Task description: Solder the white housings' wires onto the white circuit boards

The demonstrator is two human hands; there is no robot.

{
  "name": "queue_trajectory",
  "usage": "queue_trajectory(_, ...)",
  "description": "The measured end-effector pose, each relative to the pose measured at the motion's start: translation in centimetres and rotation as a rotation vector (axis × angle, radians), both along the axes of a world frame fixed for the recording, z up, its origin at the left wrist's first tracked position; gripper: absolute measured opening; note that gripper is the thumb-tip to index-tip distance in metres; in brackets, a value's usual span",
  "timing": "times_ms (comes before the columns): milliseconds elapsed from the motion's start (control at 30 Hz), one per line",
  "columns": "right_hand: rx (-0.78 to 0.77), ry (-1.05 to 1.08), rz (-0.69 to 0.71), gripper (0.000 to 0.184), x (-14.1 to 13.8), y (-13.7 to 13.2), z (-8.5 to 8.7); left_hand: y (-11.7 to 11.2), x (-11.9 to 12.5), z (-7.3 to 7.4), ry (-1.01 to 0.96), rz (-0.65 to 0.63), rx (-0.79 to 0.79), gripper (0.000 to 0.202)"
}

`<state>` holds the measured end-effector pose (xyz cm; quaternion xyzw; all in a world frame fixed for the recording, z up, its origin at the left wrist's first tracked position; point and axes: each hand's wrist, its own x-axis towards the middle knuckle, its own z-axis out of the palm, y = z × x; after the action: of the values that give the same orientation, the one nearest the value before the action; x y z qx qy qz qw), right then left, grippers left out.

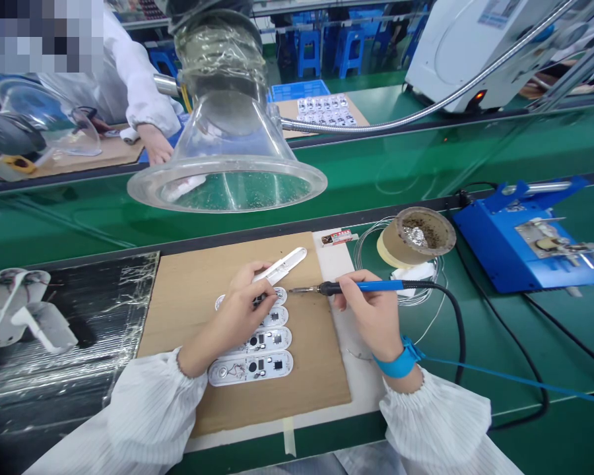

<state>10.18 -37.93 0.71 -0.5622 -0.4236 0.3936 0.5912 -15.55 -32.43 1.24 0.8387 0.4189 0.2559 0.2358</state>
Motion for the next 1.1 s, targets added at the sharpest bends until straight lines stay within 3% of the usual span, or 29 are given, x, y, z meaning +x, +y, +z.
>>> queue_trajectory(300, 0.012, 0.033, 0.008, 0.023, 0.1, 0.0, -0.5, -0.2, 0.0, 0.1, -0.029, 0.033, -0.067, 0.019)
queue_trajectory(1100, -0.02, -0.044, 0.057, 0.032, -1.2, 0.0, 0.3, -0.1, 0.3, -0.7, 0.03, 0.049, 0.077, 0.018)
